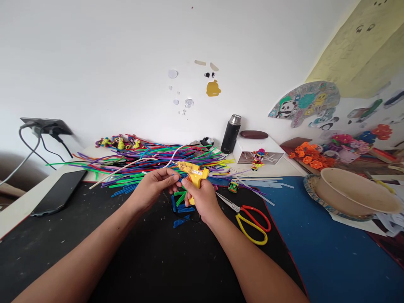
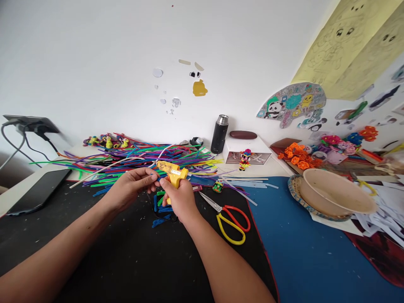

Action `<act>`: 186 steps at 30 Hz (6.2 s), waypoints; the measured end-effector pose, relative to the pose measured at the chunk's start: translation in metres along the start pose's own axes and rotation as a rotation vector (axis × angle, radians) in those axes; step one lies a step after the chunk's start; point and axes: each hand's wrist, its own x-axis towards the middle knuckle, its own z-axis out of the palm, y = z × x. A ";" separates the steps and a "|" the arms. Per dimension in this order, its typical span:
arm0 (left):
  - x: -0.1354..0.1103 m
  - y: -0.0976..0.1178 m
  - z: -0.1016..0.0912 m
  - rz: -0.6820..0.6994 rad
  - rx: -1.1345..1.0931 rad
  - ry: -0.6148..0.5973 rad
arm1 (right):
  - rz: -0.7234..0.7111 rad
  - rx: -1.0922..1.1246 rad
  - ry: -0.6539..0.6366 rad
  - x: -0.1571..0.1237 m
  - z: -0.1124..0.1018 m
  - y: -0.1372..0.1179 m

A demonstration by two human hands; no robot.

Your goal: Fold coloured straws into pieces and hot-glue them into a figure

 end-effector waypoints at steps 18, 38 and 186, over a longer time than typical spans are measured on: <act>-0.004 -0.003 -0.002 -0.028 0.186 -0.234 | -0.061 -0.089 -0.006 0.000 -0.007 -0.010; -0.008 -0.002 0.004 -0.031 0.029 -0.180 | -0.019 0.068 -0.035 -0.001 -0.007 -0.012; 0.017 -0.010 -0.035 0.124 -0.321 0.251 | -0.075 0.071 -0.063 -0.001 -0.008 -0.011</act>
